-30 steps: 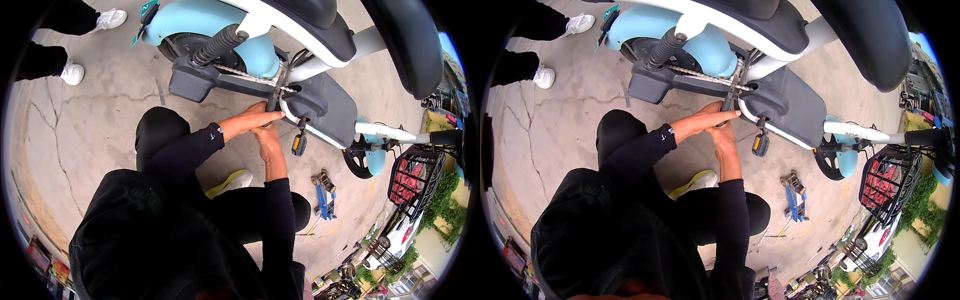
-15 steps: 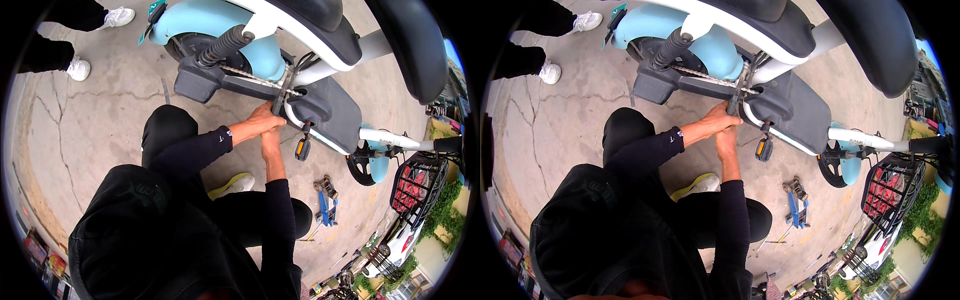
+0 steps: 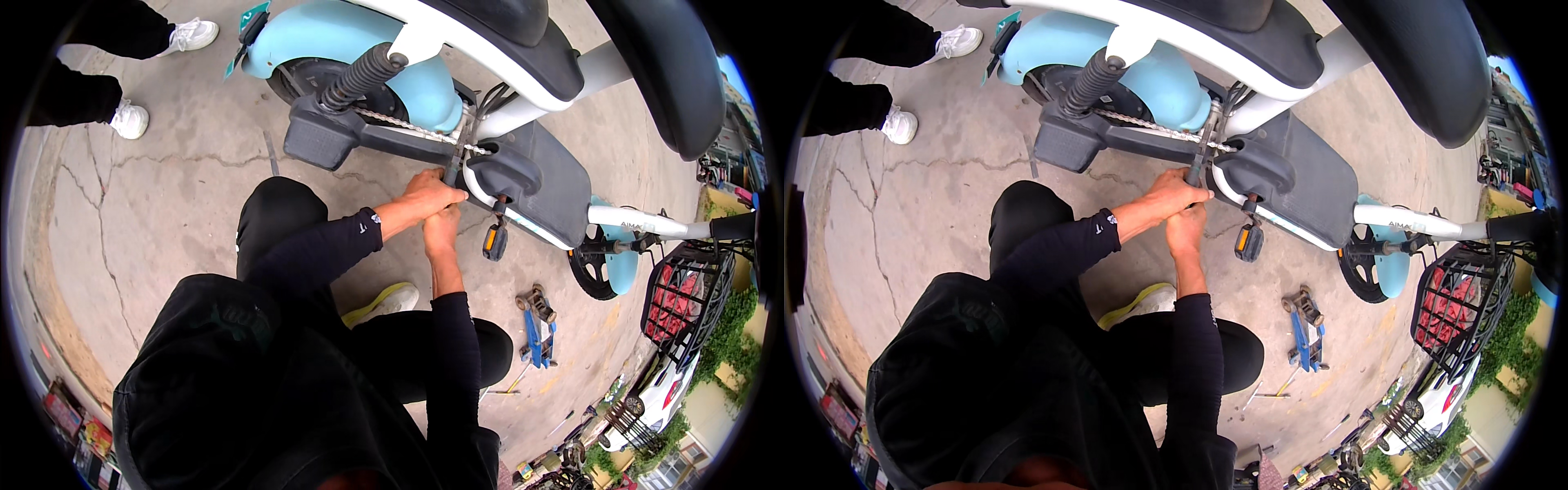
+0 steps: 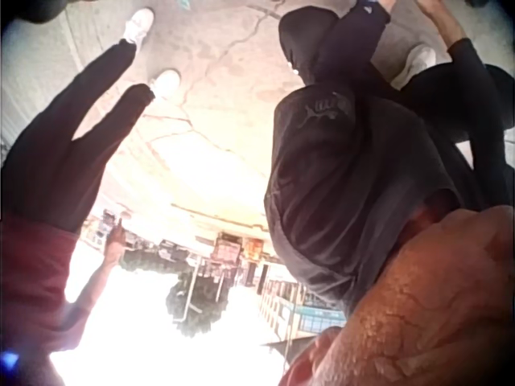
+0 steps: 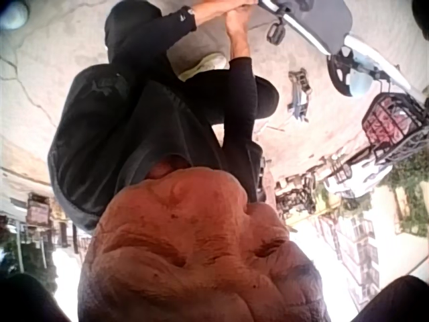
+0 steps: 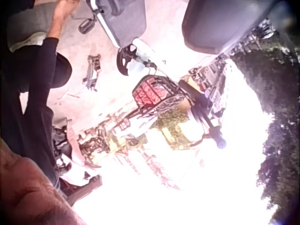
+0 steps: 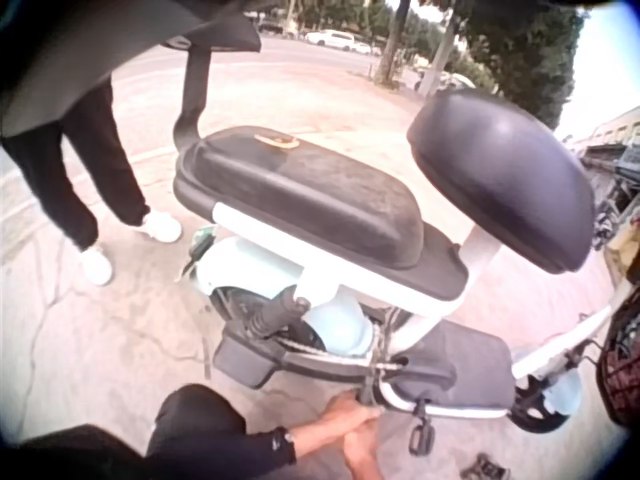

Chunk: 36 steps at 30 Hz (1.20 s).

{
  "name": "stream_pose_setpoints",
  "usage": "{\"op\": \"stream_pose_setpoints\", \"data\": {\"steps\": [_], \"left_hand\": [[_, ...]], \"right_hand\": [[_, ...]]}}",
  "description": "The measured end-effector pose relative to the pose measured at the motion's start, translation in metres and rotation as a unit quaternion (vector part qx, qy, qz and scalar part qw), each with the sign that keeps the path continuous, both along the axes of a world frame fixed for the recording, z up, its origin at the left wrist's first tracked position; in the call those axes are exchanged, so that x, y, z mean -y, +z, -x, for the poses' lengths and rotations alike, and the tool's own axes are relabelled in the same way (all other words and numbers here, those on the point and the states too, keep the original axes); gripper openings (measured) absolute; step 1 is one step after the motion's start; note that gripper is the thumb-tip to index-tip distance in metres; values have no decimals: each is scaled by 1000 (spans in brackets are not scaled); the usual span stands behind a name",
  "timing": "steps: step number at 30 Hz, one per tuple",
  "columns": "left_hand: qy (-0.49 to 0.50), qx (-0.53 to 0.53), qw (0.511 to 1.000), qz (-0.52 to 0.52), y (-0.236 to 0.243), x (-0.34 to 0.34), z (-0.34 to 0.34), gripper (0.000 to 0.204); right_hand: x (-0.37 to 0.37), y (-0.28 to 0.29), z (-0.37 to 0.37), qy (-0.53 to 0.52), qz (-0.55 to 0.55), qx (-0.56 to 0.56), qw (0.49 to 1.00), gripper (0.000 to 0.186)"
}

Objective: The person repairs an electric scooter by first using pliers to remove a chain from the pedal mechanism. They then move to the scooter's seat area, open the compartment, and work on the internal wiring, connecting and organizing various electrical connectors.

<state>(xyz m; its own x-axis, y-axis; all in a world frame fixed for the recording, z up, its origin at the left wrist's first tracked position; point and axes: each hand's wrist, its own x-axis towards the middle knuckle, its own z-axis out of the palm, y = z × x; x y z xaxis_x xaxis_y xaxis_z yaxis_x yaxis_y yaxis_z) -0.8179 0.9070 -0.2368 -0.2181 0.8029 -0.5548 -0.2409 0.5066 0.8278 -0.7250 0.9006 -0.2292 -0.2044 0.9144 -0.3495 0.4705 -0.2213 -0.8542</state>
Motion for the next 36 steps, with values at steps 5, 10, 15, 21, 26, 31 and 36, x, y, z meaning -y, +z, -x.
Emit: {"op": "stream_pose_setpoints", "data": {"steps": [5,10,15,21,26,31,36], "left_hand": [[-25,8,1000,-16,-2,1,3,38],[-41,46,998,-28,2,3,3,48],[-87,4,995,-54,1,-2,12,69],[-94,79,991,-54,10,6,17,81],[72,282,951,-107,-9,31,-4,88],[107,291,950,-31,-12,56,-12,93],[48,375,924,-63,-16,57,-9,88]], "right_hand": [[0,-1,-6,29,-9,106,994,43],[-6,8,-5,33,65,146,987,42],[2,10,7,31,-51,80,995,46],[0,11,16,-19,-95,215,972,42],[-3,18,17,-27,-101,222,969,39],[-3,12,17,-30,-89,193,977,39],[0,8,24,-48,-86,177,979,37]]}}
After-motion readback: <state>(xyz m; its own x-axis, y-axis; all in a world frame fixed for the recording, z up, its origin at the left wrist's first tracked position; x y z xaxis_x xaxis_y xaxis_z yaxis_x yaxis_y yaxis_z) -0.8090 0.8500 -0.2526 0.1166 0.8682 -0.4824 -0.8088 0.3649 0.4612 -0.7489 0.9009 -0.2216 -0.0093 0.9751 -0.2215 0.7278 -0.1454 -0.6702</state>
